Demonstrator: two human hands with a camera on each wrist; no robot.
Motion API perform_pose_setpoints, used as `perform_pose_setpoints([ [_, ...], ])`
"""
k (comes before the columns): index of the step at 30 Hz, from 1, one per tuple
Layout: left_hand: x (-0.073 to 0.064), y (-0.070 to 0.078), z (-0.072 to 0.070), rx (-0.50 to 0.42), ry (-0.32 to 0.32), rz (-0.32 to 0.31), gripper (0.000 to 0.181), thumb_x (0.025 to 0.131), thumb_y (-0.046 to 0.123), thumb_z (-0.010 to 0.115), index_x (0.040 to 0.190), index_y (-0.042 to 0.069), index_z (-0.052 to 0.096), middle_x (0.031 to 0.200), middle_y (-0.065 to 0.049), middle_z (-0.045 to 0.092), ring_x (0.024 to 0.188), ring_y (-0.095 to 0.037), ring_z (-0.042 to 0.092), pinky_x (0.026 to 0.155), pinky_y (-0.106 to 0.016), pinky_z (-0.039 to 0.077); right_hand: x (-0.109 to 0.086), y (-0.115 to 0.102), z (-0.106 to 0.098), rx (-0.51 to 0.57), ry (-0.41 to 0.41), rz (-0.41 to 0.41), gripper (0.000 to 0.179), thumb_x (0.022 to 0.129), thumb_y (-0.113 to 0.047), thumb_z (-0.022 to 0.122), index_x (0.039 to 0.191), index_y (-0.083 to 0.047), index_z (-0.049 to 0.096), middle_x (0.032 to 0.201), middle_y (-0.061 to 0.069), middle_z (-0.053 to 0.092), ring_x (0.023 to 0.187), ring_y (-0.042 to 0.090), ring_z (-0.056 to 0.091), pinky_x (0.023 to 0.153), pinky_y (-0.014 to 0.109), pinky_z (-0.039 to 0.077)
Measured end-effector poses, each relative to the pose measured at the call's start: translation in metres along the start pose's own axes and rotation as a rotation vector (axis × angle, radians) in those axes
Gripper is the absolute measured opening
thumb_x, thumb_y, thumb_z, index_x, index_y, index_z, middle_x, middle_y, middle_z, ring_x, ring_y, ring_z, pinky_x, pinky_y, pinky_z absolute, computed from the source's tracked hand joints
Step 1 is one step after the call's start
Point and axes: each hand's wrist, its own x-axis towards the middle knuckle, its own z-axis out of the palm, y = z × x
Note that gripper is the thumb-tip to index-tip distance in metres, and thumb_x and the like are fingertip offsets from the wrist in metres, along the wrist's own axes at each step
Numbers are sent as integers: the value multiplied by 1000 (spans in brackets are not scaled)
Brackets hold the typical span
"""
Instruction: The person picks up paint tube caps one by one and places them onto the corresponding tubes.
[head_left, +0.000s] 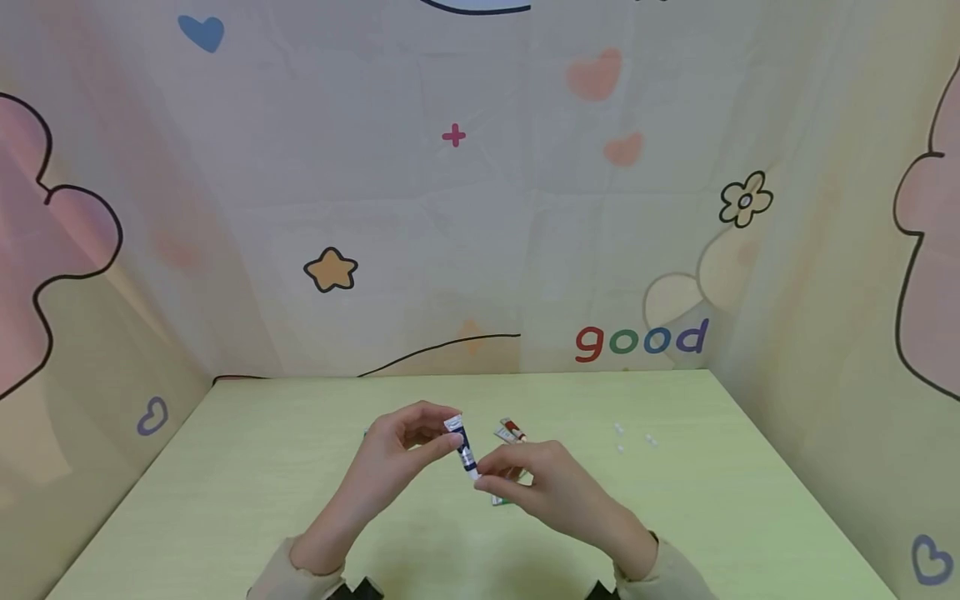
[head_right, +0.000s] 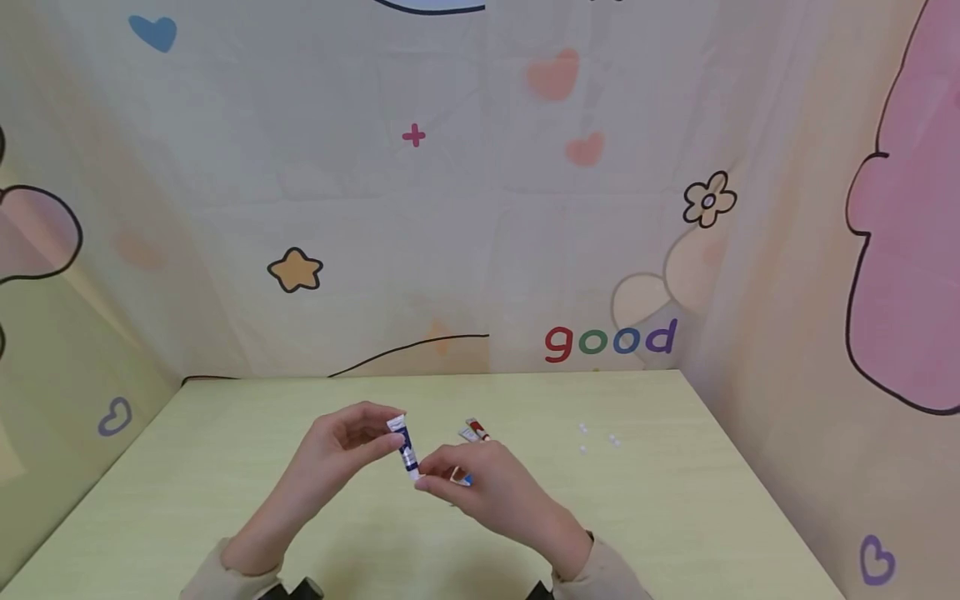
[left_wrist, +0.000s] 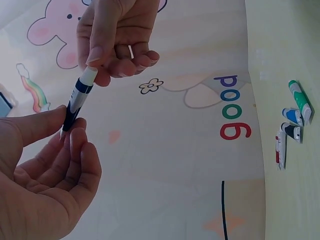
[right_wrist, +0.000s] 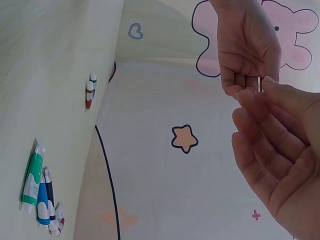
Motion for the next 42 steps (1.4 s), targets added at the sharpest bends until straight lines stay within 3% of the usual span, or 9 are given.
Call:
perform_pose_setpoints([
  [4, 1, -2, -3, 4, -6, -4, 26, 92, 25, 76, 116, 16, 73, 97, 1, 74, 88, -20, 68, 77, -32, 54, 3, 4, 6, -69, 24, -46, 10, 97, -20, 69, 101, -14, 75, 88, -9, 73, 74, -2, 64, 66, 20, 54],
  [8, 6, -5, -9, -8, -16, -36, 28, 93, 26, 75, 118, 15, 73, 98, -1, 73, 89, -21, 69, 82, -33, 55, 8, 9, 13, -211, 74, -91, 9, 95, -20, 71, 100, -14, 75, 87, -10, 72, 73, -3, 62, 68, 15, 52],
  [14, 22, -6, -26, 20, 2, -53, 31, 94, 28, 74, 119, 9, 73, 103, -4, 73, 96, -21, 69, 89, -35, 53, 25, 15, 21, -498, 220, -301, 18, 100, -28, 65, 96, -13, 74, 82, -9, 71, 67, 2, 60, 61, 11, 45],
  [17, 29, -6, -36, 46, 6, -66, 31, 96, 28, 71, 118, 8, 74, 106, -4, 74, 101, -24, 67, 75, -29, 53, 35, 17, 24, -597, 258, -354, 25, 103, -31, 59, 94, -13, 72, 78, -9, 68, 63, 4, 56, 57, 12, 43],
  [21, 41, -9, -46, 78, -1, -81, 26, 97, 25, 70, 116, 7, 74, 104, -5, 74, 100, -26, 66, 75, -33, 53, 45, 20, 27, -651, 238, -328, 19, 100, -28, 66, 92, -12, 72, 75, -8, 67, 59, 4, 54, 55, 13, 42],
  [24, 49, -12, -51, 102, -25, -91, 25, 97, 23, 69, 115, 5, 73, 103, -5, 73, 97, -23, 68, 91, -43, 53, 52, 23, 31, -676, 209, -303, 13, 93, -24, 75, 92, -11, 73, 75, -7, 68, 59, 4, 55, 56, 13, 44],
  [29, 62, -20, -60, 149, -81, -110, 24, 97, 21, 69, 112, 3, 71, 99, -6, 72, 91, -23, 66, 85, -39, 53, 64, 30, 40, -774, 167, -306, 11, 90, -23, 78, 90, -13, 74, 75, -7, 69, 61, 5, 58, 57, 15, 47],
  [35, 74, -43, -69, 194, -140, -118, 21, 97, 19, 69, 109, 1, 73, 96, -6, 72, 88, -26, 64, 79, -34, 53, 76, 42, 55, -905, 68, -276, 16, 94, -29, 73, 86, -16, 72, 75, -8, 69, 63, 6, 60, 59, 16, 48],
  [42, 85, -70, -72, 273, -158, -187, 20, 98, 17, 67, 107, 1, 74, 96, -6, 71, 86, -25, 62, 79, -37, 52, 84, 57, 71, -887, -68, -148, 18, 97, -30, 69, 88, -15, 73, 73, -8, 68, 60, 4, 55, 55, 12, 42],
])
